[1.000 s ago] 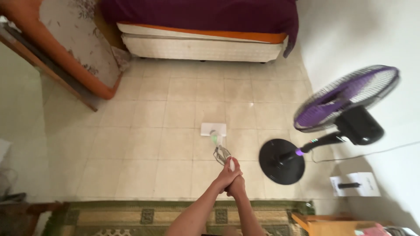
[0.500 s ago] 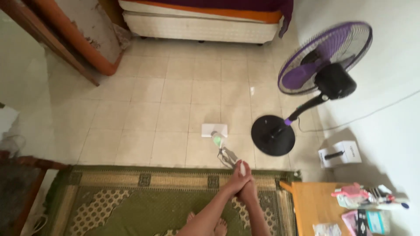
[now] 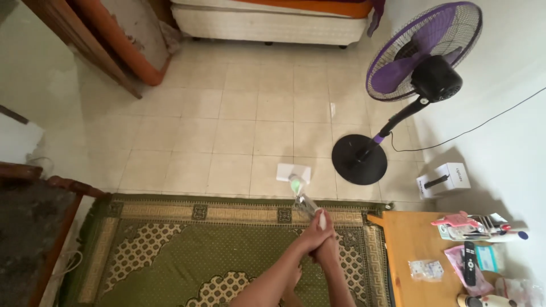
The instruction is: Cleaning a rug and tiled floor using a handheld vacuum device.
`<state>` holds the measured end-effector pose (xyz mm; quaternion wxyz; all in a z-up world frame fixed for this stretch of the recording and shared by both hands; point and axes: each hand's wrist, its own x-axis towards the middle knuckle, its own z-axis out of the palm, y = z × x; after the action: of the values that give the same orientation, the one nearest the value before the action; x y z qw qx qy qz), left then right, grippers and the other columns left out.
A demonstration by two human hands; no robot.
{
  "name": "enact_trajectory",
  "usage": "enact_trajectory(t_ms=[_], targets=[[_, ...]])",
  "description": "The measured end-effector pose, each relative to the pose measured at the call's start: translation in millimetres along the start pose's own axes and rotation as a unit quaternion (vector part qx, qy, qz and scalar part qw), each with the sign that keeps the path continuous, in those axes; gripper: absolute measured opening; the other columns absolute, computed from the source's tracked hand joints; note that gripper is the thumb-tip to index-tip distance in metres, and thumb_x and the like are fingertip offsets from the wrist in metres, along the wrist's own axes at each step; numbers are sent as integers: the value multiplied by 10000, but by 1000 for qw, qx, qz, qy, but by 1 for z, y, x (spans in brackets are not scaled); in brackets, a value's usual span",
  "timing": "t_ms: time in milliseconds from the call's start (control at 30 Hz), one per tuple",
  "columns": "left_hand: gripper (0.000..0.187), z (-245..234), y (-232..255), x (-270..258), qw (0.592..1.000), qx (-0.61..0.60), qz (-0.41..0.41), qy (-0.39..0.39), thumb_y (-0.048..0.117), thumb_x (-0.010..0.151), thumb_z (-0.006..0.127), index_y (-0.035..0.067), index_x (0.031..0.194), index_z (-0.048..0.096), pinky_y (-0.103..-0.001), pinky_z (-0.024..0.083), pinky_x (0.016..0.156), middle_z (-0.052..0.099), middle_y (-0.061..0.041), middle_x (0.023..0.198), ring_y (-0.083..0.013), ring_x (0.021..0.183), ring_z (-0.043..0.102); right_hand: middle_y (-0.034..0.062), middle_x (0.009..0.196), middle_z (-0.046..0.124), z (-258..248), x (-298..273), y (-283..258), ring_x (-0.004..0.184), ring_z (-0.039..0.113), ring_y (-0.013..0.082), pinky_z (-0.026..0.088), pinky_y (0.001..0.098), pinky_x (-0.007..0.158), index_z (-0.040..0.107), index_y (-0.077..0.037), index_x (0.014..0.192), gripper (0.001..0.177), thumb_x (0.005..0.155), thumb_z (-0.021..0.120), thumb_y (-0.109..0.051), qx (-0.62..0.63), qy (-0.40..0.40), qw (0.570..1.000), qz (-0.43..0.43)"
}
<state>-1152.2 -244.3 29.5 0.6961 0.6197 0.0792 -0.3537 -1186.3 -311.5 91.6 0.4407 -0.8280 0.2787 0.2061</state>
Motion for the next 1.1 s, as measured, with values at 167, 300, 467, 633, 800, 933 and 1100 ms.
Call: enact_trajectory(t_ms=[167, 300, 467, 633, 800, 933, 1100], targets=[[1113, -6, -38, 5, 998, 23, 57, 16, 379, 825, 782, 281, 1667, 61, -484, 468, 1109, 315, -307, 1611, -407, 1404, 485, 144, 843, 717, 13, -22, 4, 523, 672, 281, 517, 435, 439, 273, -404, 1576, 593, 1040, 517, -335, 6, 23, 999, -27], [1022, -17, 21, -33, 998, 15, -53, 0, 466, 851, 634, 358, 1666, 27, -508, 485, 1051, 269, -236, 1646, -426, 1366, 498, 206, 832, 703, 31, 14, 22, 522, 594, 317, 427, 453, 444, 286, -407, 1587, 564, 1065, 489, -340, 88, -3, 996, -2], [1029, -36, 30, 32, 999, 33, 9, 6, 472, 878, 684, 315, 1664, 38, -463, 465, 1092, 390, -275, 1598, -402, 1388, 516, 119, 857, 674, 32, 63, -1, 541, 595, 163, 457, 365, 379, 363, -382, 1562, 556, 1044, 532, -272, 258, -2, 958, -124], [1028, -47, 71, 75, 997, 68, -18, 29, 445, 842, 678, 360, 1665, 67, -471, 461, 1096, 307, -251, 1631, -407, 1398, 489, 138, 878, 718, 0, 80, -82, 470, 551, 233, 389, 387, 372, 281, -431, 1579, 610, 1035, 498, -263, 106, 0, 994, -15], [1099, -68, 155, 87, 996, 19, -81, 36, 333, 759, 668, 370, 1650, 25, -480, 531, 1058, 265, -279, 1628, -463, 1331, 573, 117, 917, 699, 15, 199, -55, 536, 534, 217, 405, 362, 404, 299, -325, 1562, 634, 1000, 558, -189, -17, 6, 989, -145], [1060, -99, 156, 169, 999, 7, 4, 33, 373, 806, 713, 330, 1662, 90, -479, 461, 1088, 315, -296, 1619, -420, 1408, 467, 75, 978, 760, -1, 220, -137, 603, 728, 236, 567, 377, 473, 218, -334, 1552, 995, 769, 804, -155, -197, 8, 963, -185], [1090, -138, 255, 206, 1000, -9, -7, 0, 368, 806, 728, 319, 1660, 54, -492, 465, 1076, 346, -304, 1593, -413, 1395, 487, 103, 986, 769, -15, 290, -215, 658, 747, 253, 602, 384, 536, 222, -303, 1580, 980, 804, 781, -86, -184, -28, 980, -73]])
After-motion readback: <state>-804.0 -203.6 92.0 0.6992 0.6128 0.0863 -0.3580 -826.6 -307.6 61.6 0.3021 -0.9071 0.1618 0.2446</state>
